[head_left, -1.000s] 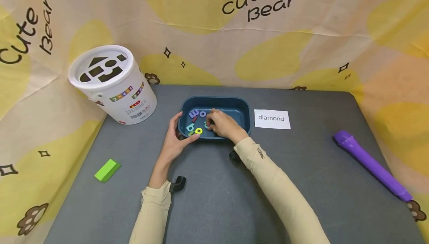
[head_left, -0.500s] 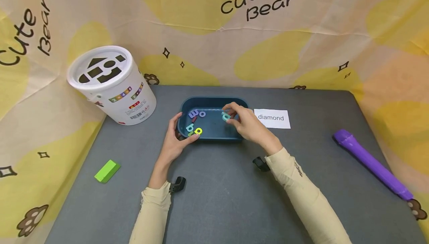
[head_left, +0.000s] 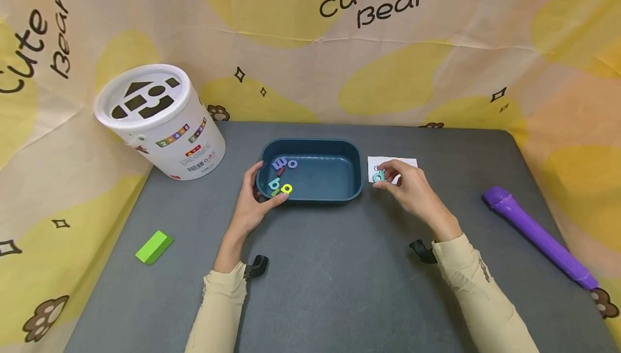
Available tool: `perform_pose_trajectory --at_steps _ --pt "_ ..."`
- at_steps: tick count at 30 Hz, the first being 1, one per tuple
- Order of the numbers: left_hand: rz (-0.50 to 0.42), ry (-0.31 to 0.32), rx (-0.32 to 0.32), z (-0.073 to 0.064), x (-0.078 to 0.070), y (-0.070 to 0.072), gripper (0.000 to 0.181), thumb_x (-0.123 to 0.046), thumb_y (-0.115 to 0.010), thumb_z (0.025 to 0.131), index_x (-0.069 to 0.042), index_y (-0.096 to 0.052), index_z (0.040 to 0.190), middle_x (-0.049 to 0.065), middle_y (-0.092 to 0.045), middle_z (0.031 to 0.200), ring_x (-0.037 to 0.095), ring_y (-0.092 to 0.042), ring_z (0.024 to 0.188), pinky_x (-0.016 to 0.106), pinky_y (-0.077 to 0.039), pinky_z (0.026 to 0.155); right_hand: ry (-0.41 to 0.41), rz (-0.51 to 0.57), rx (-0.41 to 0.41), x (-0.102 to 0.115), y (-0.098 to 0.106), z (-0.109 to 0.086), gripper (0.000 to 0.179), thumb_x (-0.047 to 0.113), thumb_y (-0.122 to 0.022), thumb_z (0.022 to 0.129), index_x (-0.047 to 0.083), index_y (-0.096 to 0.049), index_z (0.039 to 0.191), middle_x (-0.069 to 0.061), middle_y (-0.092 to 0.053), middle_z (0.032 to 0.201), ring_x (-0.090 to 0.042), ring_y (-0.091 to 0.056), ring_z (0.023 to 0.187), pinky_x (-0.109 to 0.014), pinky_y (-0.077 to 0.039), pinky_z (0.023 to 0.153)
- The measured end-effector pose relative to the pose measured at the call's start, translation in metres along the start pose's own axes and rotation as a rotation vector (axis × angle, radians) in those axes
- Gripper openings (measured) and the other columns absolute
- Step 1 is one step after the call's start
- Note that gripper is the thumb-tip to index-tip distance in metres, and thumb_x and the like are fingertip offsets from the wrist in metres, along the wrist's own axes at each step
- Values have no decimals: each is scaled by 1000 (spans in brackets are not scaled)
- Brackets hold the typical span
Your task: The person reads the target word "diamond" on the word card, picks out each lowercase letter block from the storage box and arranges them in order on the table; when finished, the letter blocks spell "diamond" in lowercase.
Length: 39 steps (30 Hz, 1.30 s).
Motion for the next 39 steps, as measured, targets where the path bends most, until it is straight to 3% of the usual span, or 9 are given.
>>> perform_pose_trajectory --at_steps 3,13,19,24,30,34,39 --pt "5 -3 0 0 -1 0 99 -20 -88 88 -25 -27 166 9 -28 174 33 -34 154 62 -28 124 -31 -15 55 -14 -11 -7 34 8 -90 84 -2 -73 112 -8 -69 85 -19 -63 77 -30 -51 73" --pt "14 1 5 0 0 0 99 -20 -88 88 -25 -26 166 9 -27 174 33 -32 156 62 -27 125 -67 -95 189 -31 -44 -16 29 20 -94 81 7 -76 100 -5 -70 91 -20 -65 86 -39 -52 79" --pt "5 -1 7 0 1 0 100 -19 -88 88 -24 -26 166 10 -29 173 33 -34 154 62 -28 125 -89 -145 201 -27 -45 -15 41 24 -96 79 7 -77 111 -7 -69 102 -25 -65 95 -45 -53 82" --pt "1 -8 7 0 -1 0 100 -18 -87 87 -23 -26 166 11 -31 172 33 -37 151 61 -30 123 -73 -99 131 -10 -27 -6 44 8 -89 85 3 -73 125 -13 -72 110 -31 -67 102 -50 -53 86" --pt "13 -7 5 1 0 0 100 -19 -87 87 -25 -26 166 10 -31 173 33 -34 154 62 -29 123 54 3 -37 21 -20 9 31 -2 -79 92 1 -73 122 -16 -72 114 -33 -67 103 -49 -54 86" --pt "15 -3 5 1 -1 0 99 -20 -88 88 -25 -27 166 10 -30 173 33 -33 155 63 -28 123 103 56 24 43 -45 23 36 2 -80 93 4 -71 128 -16 -72 125 -36 -68 109 -52 -56 91" --pt "18 -3 3 0 -1 0 99 -19 -87 88 -23 -26 166 10 -29 174 32 -33 155 62 -29 123 92 52 224 63 -98 42 50 13 -78 97 8 -62 145 -12 -67 143 -34 -68 123 -51 -55 102"
Point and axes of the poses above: each hand's wrist, its own z-axis towards the middle knuckle, its own y-axis out of the back of the hand, x = y × z, the point moved 7 cm from there along z, towards the middle knuckle
